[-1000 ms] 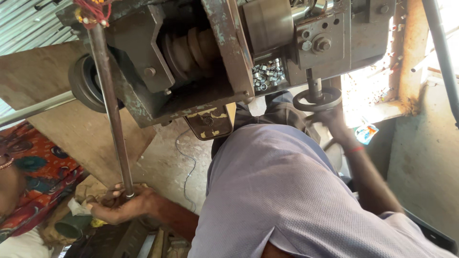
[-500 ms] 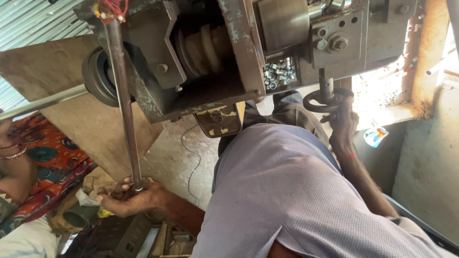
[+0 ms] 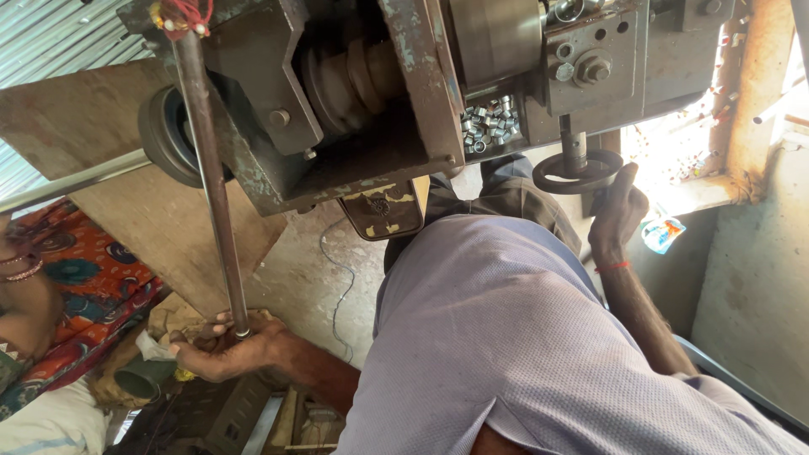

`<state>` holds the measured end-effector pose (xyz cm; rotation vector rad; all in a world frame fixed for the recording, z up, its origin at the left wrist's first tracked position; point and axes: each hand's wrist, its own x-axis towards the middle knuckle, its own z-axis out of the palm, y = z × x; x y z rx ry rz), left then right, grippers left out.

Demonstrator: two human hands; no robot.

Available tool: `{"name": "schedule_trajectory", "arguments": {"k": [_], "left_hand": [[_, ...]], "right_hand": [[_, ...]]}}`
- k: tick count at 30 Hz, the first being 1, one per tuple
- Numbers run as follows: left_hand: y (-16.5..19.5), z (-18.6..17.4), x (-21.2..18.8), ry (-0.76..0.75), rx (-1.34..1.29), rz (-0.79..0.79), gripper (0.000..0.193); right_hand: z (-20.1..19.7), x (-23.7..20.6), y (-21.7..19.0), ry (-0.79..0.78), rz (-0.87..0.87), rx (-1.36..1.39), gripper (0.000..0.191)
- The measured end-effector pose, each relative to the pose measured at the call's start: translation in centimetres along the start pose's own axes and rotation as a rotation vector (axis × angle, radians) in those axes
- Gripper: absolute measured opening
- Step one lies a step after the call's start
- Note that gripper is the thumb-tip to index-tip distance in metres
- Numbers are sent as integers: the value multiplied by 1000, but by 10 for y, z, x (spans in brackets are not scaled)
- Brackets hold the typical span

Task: The person operates a metalworking machine by repeatedly pulling a lever and hand-turning a wheel, then clears finished metal nuts from the workspace.

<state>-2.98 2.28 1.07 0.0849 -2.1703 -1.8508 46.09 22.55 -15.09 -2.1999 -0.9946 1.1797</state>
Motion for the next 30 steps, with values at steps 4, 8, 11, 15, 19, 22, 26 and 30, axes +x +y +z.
{"name": "schedule_trajectory", "arguments": {"k": [4,8,11,15,19,22,26,30], "left_hand": [[2,2,0,62,-46,-82,44],[2,1,-1,50,-27,-28,46],[2,0,-3,46,-26,-33,47],[1,1,-4,52,25,-80,51],[3,1,-7,19,-96,-81,47],[10,0,-18,-143,149,420,43],[16,-1,-31,-286,801,1242,47],[5,4,-4,52,-151,-57,45]], "right_hand": [[32,-14,2,-363,-279,-179,53],[44,16,13,-544,-474,-771,40],[9,50,22,-452,-147,-694,37],[-22,49,29,-729,-499,-696,41],[5,35,12,-820,-590,-717,27],[21,52,-10,-660,-418,-905,26],[20,72,-13,-683,-290,-937,38],[28,50,22,-625,-763,-946,30]]}}
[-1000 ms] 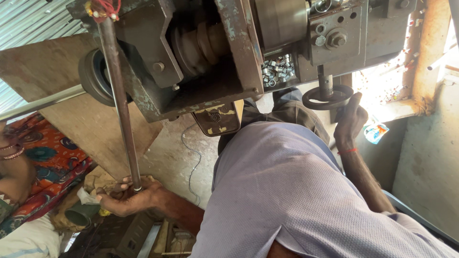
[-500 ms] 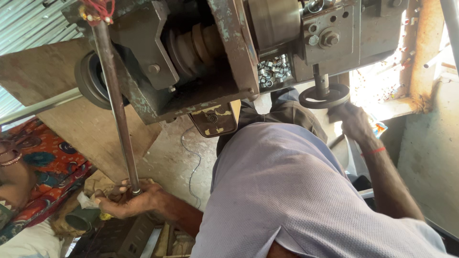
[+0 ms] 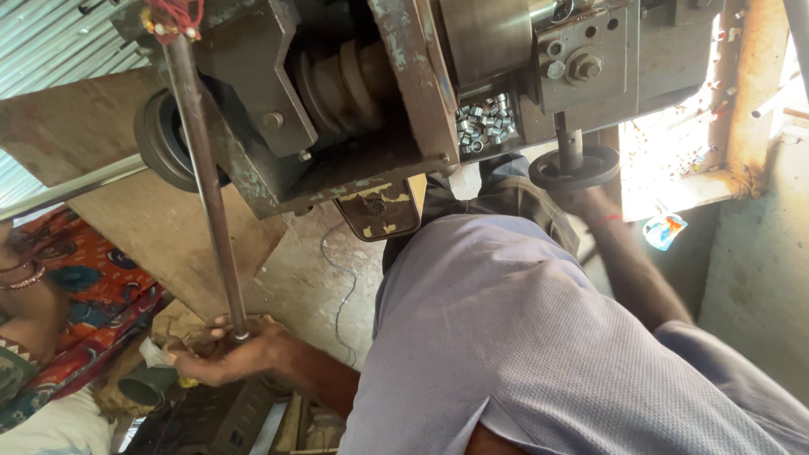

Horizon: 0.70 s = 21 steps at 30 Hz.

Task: The person operates a metalworking machine by repeatedly pulling a lever and hand-turning a wheel, then clears finished metal nuts from the workspace.

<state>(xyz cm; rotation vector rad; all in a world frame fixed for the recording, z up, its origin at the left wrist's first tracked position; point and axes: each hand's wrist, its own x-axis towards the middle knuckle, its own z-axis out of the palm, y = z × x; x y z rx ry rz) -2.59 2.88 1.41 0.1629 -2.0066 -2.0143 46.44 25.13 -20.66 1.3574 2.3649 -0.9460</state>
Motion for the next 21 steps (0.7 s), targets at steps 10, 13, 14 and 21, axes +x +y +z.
{"name": "schedule_trajectory", "arguments": {"k": [10,13,14,21], "left_hand": [[-11,-12,8,1,130,58,54],[-6,-3,4,8,143,79,54],[-5,-1,2,9,135,73,54],[0,5,-2,17,145,74,52]], "right_hand": [[-29,-13,2,136,373,750,39],[-19,-14,-30,93,127,624,44],[-14,-17,-42,76,195,710,46],[-43,-40,-64,526,667,1154,69]]}}
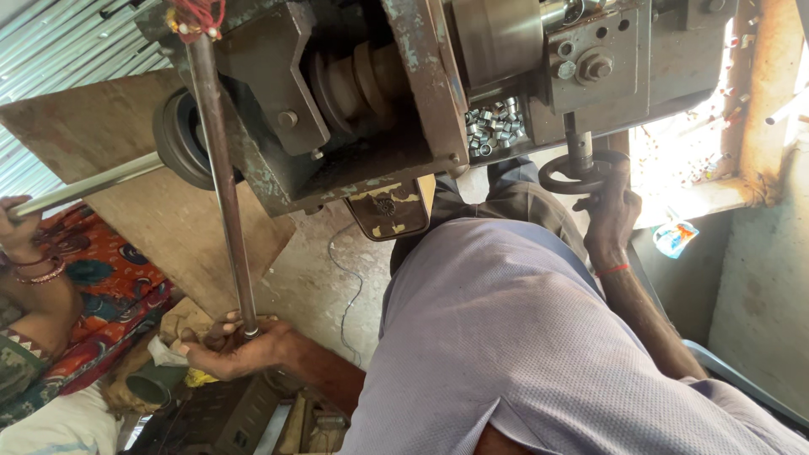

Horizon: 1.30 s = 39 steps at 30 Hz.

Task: The person operates a metalworking machine by repeatedly pulling a lever and hand-turning a wheel, then clears finished metal nuts from the workspace.

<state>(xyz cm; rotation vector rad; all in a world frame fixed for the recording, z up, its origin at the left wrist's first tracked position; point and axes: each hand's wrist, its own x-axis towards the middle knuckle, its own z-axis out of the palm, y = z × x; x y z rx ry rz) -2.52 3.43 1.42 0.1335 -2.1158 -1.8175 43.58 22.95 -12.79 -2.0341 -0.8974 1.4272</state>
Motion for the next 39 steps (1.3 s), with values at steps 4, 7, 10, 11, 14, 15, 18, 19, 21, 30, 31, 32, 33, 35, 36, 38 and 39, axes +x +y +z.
{"name": "schedule_trajectory", "arguments": {"k": [4,7,10,11,14,15,18,19,21,30,31,32,33,35,36,38,39], "left_hand": [[-2,-1,2,20,-36,-43,53],[-4,-3,5,10,-69,-39,55],[-7,-6,7,-5,-32,-21,56],[-8,-7,7,-16,-11,1,56],[-10,-10,7,-43,-14,35,56],[-10,-10,7,-51,-28,43,55],[-10,-8,6,-64,-33,5,54],[-9,-7,5,-59,-55,-1,54],[-7,-7,4,-49,-92,-16,54],[-17,-13,9,-89,-113,35,58],[-19,-17,11,-92,-105,36,57],[-22,-20,12,-94,-98,34,56],[-25,-24,11,-94,-92,31,54],[-28,-35,5,-300,300,627,44],[-30,-40,1,-412,504,916,42],[-31,-45,-9,-403,529,945,42],[-31,-45,-12,-400,543,956,44]], "right_hand": [[5,7,-11,39,-90,13,74],[7,14,-5,161,15,-128,82],[-3,21,6,184,-12,-125,81],[-8,22,10,196,-6,-137,80],[-14,17,22,169,-29,-149,76],[-9,14,27,149,-45,-146,74],[15,8,37,-50,-26,-417,57],[24,9,38,-162,-47,-481,50],[32,19,34,-381,-136,-673,38],[-35,38,-4,-548,82,-699,37],[-29,37,0,-708,-151,-762,37],[-21,37,5,-863,-388,-819,38],[-12,40,10,-850,-398,-945,35],[3,56,15,-717,-274,-893,41],[6,67,15,-595,-143,-715,45],[6,83,12,-485,-31,-702,50],[6,85,5,-501,-51,-871,50]]}}
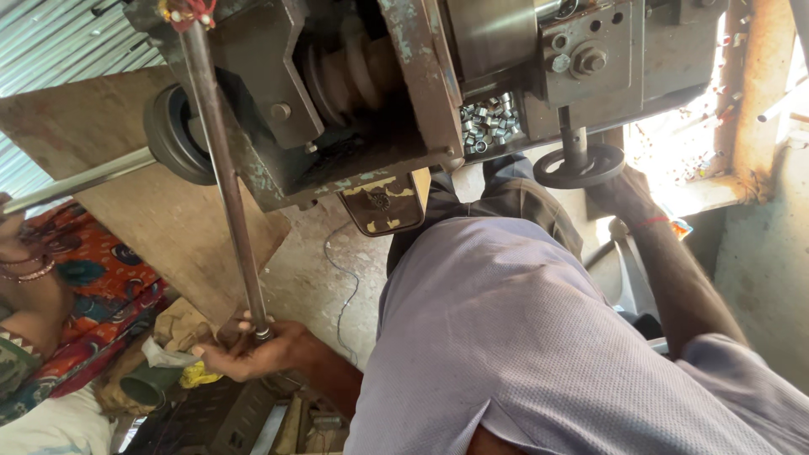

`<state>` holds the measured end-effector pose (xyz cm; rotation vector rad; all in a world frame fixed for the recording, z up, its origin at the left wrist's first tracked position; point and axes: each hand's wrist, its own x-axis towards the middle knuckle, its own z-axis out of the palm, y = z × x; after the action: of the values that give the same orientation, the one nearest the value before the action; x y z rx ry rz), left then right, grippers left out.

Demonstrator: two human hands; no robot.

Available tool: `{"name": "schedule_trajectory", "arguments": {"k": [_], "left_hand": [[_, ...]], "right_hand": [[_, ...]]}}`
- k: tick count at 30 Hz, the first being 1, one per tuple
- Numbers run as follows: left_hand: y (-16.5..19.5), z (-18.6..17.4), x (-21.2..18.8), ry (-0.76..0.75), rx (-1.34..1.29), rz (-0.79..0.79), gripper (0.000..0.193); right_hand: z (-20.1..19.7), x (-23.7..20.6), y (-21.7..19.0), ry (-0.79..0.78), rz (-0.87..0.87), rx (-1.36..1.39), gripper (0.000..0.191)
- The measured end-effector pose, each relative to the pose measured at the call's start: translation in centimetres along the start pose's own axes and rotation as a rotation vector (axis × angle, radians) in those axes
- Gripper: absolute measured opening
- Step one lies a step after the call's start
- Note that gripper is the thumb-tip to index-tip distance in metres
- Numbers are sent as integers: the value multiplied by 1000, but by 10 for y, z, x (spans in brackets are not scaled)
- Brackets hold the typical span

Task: The person operates a metalworking machine by repeatedly pulling a lever and hand-turning a wheel, then clears finished metal nuts from the workspace.

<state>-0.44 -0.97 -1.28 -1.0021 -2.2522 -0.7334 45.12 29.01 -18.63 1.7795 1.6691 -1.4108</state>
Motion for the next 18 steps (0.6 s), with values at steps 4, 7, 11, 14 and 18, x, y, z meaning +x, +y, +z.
{"name": "schedule_trajectory", "arguments": {"k": [4,7,11,14,18], "left_hand": [[1,10,20,209,-267,-404,41],[0,15,41,457,-649,-1011,48],[4,15,45,421,-650,-986,48],[2,15,41,361,-596,-876,51],[-2,16,38,357,-612,-788,52]], "right_hand": [[13,-8,-3,61,-68,-180,34],[27,-35,-17,-87,-321,-129,34],[1,-56,-12,128,-28,690,36],[-11,-45,-2,158,-23,545,21],[23,-40,-2,132,-555,206,31]]}}
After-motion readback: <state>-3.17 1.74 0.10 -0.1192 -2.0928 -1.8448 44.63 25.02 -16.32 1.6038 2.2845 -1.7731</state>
